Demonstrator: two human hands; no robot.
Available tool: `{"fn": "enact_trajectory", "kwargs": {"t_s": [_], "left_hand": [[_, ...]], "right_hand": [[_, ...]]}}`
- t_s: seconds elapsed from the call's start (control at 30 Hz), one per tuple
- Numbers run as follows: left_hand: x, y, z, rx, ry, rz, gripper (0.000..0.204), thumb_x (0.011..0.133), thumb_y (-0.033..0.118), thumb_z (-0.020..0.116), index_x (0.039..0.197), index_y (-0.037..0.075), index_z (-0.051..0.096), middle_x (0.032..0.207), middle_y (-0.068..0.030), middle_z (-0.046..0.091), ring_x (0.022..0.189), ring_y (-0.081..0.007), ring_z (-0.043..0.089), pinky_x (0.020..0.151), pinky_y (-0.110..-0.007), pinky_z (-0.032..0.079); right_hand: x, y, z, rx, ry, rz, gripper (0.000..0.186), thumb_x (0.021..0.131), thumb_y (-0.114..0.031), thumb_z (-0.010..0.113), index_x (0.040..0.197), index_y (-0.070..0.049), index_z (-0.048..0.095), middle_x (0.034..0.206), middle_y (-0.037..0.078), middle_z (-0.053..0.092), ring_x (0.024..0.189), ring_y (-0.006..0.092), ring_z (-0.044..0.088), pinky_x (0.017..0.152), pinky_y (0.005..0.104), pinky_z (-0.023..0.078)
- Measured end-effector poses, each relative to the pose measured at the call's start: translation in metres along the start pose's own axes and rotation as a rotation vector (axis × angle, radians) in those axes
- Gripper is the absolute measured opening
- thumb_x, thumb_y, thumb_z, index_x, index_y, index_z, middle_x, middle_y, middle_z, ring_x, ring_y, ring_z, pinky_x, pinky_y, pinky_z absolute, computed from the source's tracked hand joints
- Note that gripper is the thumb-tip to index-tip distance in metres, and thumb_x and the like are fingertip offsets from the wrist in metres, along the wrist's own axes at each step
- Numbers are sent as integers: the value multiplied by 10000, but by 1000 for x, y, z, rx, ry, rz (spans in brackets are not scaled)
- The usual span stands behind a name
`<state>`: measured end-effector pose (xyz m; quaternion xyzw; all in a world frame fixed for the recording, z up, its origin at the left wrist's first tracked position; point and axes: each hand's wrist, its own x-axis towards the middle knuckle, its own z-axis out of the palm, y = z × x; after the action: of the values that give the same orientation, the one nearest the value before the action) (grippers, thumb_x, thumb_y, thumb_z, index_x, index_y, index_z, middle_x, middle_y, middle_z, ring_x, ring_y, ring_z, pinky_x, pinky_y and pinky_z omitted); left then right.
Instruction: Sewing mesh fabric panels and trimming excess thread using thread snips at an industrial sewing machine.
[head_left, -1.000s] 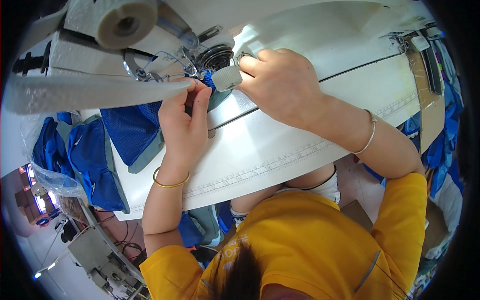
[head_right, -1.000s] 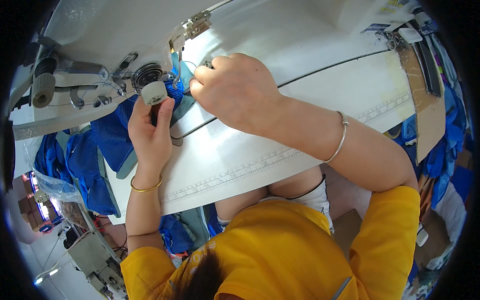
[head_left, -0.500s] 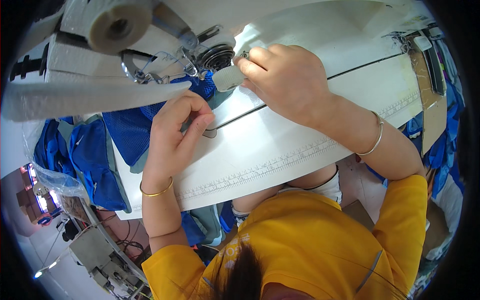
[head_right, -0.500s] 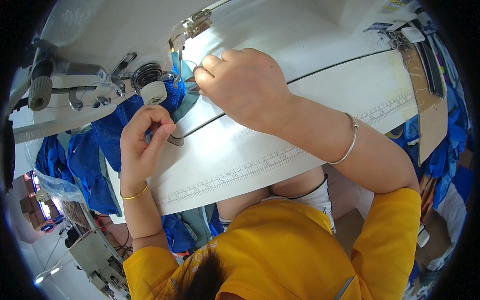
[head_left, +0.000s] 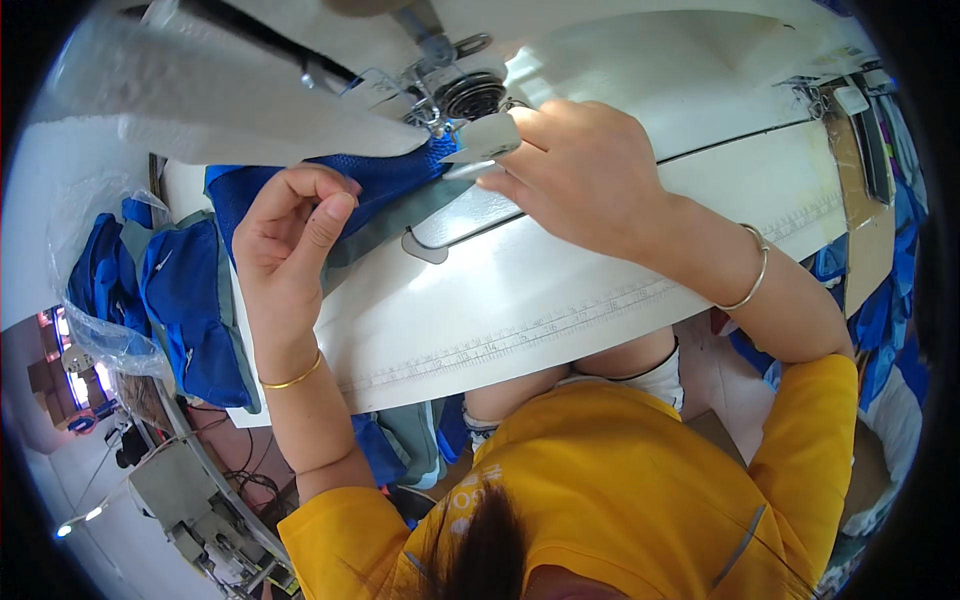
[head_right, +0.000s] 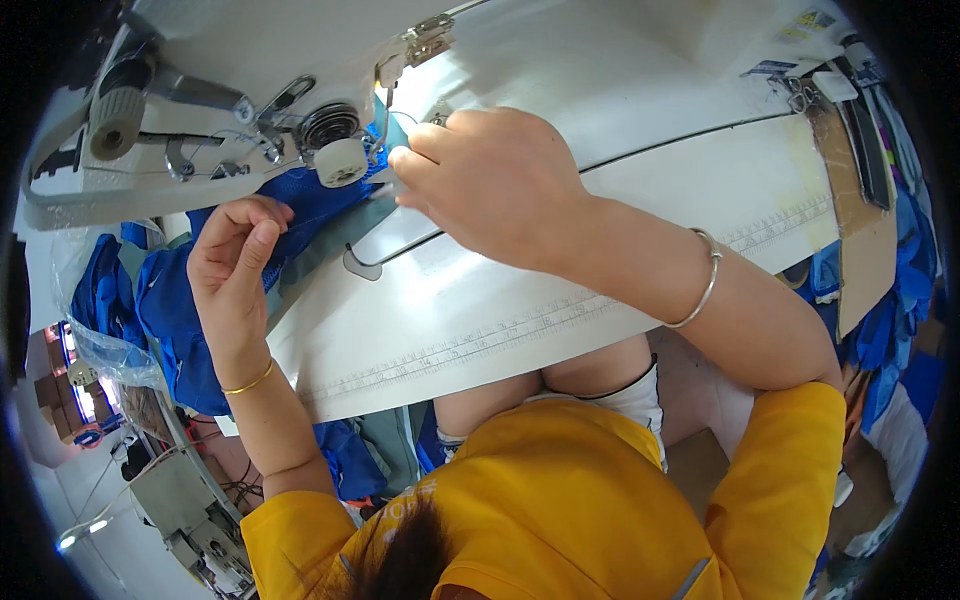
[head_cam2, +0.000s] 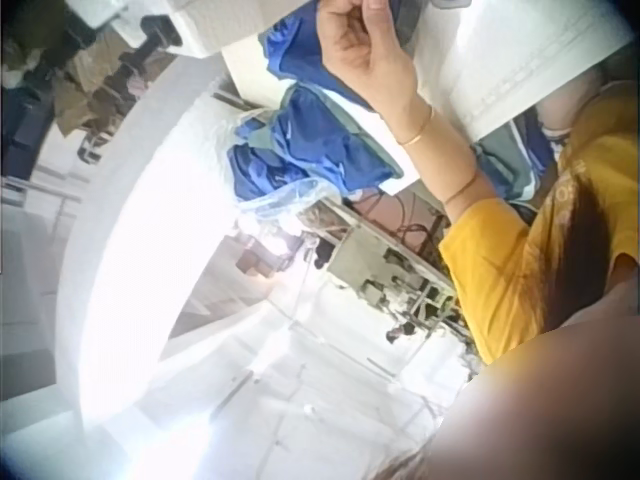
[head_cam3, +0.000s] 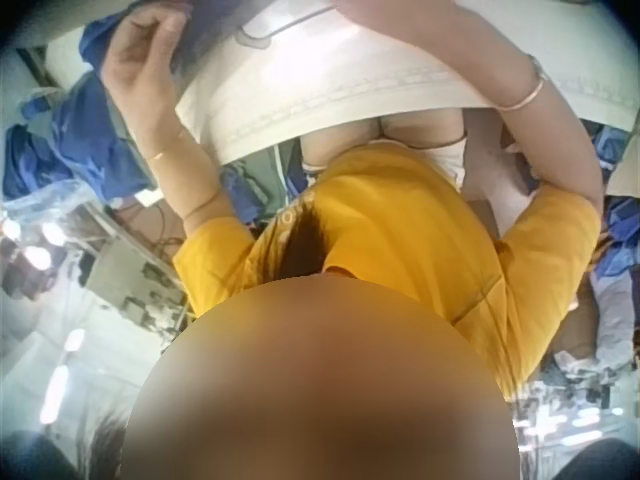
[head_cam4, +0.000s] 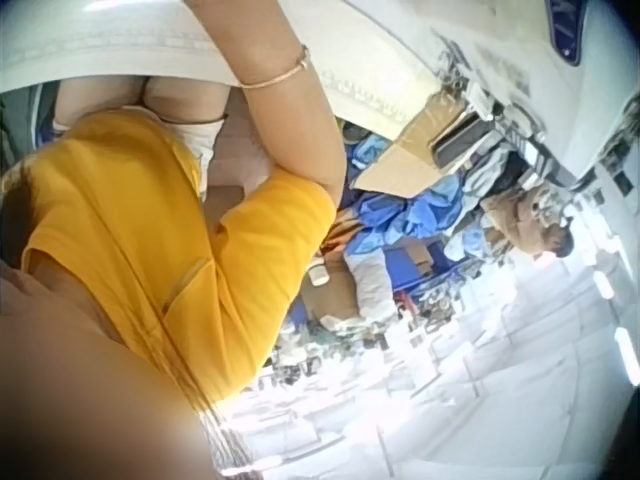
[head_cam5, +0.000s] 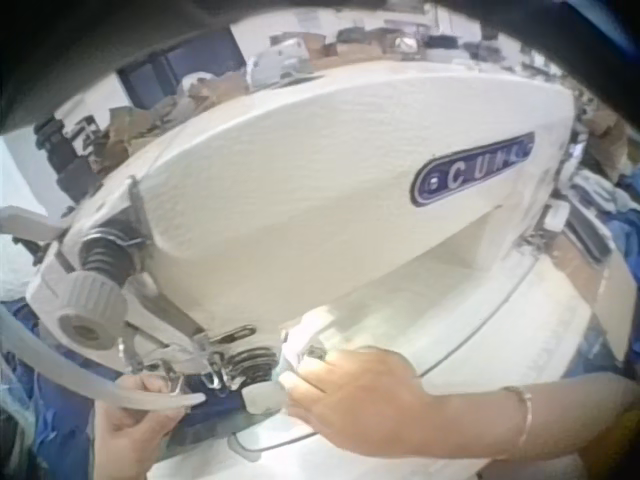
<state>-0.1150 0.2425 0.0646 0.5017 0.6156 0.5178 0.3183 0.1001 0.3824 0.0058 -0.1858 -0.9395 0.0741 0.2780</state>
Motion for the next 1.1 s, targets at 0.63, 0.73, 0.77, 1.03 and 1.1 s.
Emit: {"fn": "enact_trajectory", "kwargs": {"t_s": [0.63,0.73,0.77,1.03,1.1], "left_hand": [[-19,9,20,353,-652,384,148,792,82,758,803,9,629,803,-96,612,779,-279,587,703,-360,482],[2,-6,30,791,-166,656,193,709,74,773,842,6,651,881,-95,640,811,-267,602,718,-364,496],[5,-11,36,918,-82,654,202,696,66,771,846,0,653,913,-101,645,822,-264,605,718,-364,500],[13,-36,50,1157,-60,723,190,684,-16,748,836,-7,633,843,-112,604,758,-278,596,659,-353,509],[17,-33,49,1140,-82,730,196,679,-15,751,842,0,643,849,-113,608,769,-282,598,657,-351,508]], "right_hand": [[-1,-5,-13,24,-161,-87,131,821,-238,691,778,-122,647,725,9,614,726,212,653,600,355,529],[0,1,-22,-45,-119,2,149,813,-266,706,784,-127,660,742,5,627,729,205,653,602,354,527],[1,1,-21,-47,-119,0,149,813,-266,706,784,-127,660,742,5,627,729,205,653,602,354,527],[6,3,-15,-122,-19,-18,47,773,-194,705,780,-151,686,756,-16,636,743,178,653,630,317,530],[7,3,-12,-137,-28,-9,31,751,-170,697,772,-153,681,757,-19,631,743,170,650,632,308,528]]}}
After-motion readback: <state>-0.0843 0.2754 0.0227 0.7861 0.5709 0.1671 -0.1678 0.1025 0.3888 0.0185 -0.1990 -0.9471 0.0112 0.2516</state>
